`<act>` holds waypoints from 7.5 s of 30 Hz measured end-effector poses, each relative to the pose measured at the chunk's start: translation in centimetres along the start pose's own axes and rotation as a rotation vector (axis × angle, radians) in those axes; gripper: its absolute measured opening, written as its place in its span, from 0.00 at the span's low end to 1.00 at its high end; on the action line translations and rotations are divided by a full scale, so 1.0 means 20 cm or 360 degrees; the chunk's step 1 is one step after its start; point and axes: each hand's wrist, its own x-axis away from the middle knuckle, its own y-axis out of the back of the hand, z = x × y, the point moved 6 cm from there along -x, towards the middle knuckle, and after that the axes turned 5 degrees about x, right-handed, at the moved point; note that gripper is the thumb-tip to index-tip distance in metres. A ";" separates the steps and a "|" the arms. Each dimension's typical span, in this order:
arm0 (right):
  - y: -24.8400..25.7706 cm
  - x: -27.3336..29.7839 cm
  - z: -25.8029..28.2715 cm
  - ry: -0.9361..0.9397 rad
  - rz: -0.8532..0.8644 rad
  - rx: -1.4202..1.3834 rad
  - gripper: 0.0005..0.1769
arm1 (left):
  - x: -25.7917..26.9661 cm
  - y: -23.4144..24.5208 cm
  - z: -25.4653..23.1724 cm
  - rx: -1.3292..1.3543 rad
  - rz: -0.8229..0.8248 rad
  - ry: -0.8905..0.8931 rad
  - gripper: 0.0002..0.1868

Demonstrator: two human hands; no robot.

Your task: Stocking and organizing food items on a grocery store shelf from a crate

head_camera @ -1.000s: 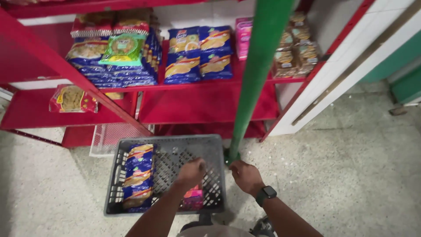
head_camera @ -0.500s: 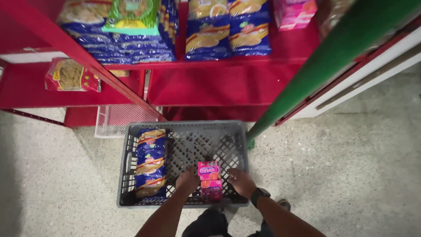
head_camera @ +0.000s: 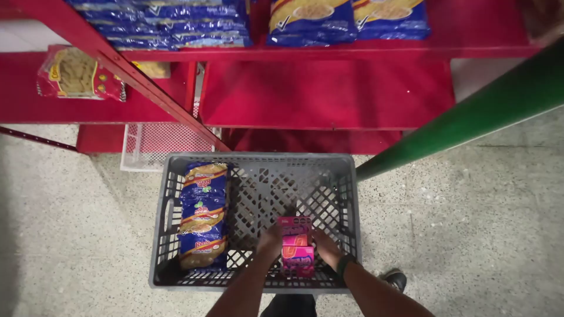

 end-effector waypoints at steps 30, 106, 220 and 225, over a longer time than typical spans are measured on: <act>-0.09 0.04 0.19 0.0169 0.0076 -0.0692 0.27 | 0.13 -0.03 -0.15 0.1447 -0.0206 0.0406 0.30; 1.32 1.74 0.83 0.0200 -0.0133 -0.0608 0.26 | 1.66 0.42 -2.18 0.0436 0.0049 -0.0489 0.60; 2.32 0.73 2.16 0.0955 -0.0368 -0.0299 0.43 | -0.09 0.79 -3.36 0.1141 -0.2089 -0.0506 0.30; 2.32 0.68 2.17 0.0821 -0.0462 -0.0134 0.42 | -0.07 0.77 -3.37 0.1116 -0.2180 -0.0591 0.29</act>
